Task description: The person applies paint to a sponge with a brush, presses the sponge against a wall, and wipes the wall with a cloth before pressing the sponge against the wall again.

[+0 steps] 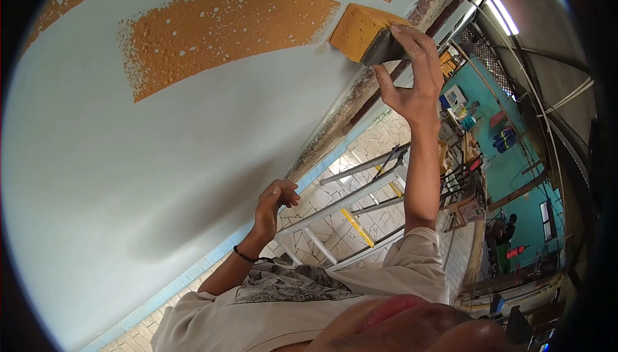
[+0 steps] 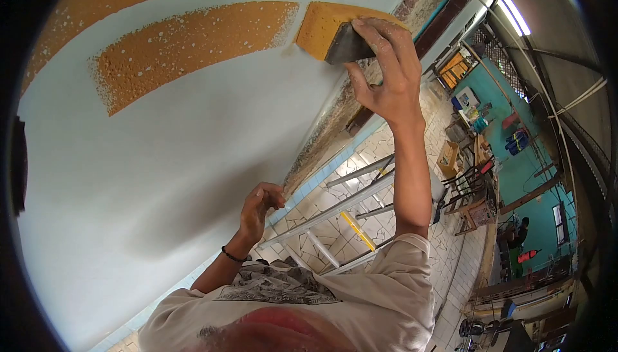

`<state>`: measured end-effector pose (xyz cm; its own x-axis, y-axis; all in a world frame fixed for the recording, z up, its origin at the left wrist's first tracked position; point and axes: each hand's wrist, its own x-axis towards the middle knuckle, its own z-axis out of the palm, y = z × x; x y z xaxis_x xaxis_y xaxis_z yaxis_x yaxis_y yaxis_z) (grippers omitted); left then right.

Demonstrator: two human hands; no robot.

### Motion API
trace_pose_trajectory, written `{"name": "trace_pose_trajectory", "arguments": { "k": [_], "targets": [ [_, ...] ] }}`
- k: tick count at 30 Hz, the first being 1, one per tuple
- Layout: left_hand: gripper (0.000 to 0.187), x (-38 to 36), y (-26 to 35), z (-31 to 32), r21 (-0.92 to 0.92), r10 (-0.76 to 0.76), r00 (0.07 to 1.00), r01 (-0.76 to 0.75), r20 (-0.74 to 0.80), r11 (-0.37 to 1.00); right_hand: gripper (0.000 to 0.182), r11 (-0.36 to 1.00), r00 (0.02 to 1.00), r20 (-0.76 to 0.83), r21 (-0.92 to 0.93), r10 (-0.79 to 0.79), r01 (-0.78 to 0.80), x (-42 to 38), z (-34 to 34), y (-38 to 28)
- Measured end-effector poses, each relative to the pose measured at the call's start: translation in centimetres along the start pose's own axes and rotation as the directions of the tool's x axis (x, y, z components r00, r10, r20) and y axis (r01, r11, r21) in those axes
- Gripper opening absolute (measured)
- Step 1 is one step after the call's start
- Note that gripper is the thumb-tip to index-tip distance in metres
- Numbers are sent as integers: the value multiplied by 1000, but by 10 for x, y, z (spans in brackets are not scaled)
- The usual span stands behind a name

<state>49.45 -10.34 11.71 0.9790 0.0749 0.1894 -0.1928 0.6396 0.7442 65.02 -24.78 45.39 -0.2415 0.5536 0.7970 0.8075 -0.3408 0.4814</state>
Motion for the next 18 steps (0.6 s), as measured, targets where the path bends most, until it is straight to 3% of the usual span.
{"name": "trace_pose_trajectory", "arguments": {
  "k": [18],
  "targets": [
    [51, 13, 2, -3, 13, 4, 999, -5, 34, 1000, 63, 999, 999, 25, -26, -29, 29, 0, 1, 5]
  ]
}}
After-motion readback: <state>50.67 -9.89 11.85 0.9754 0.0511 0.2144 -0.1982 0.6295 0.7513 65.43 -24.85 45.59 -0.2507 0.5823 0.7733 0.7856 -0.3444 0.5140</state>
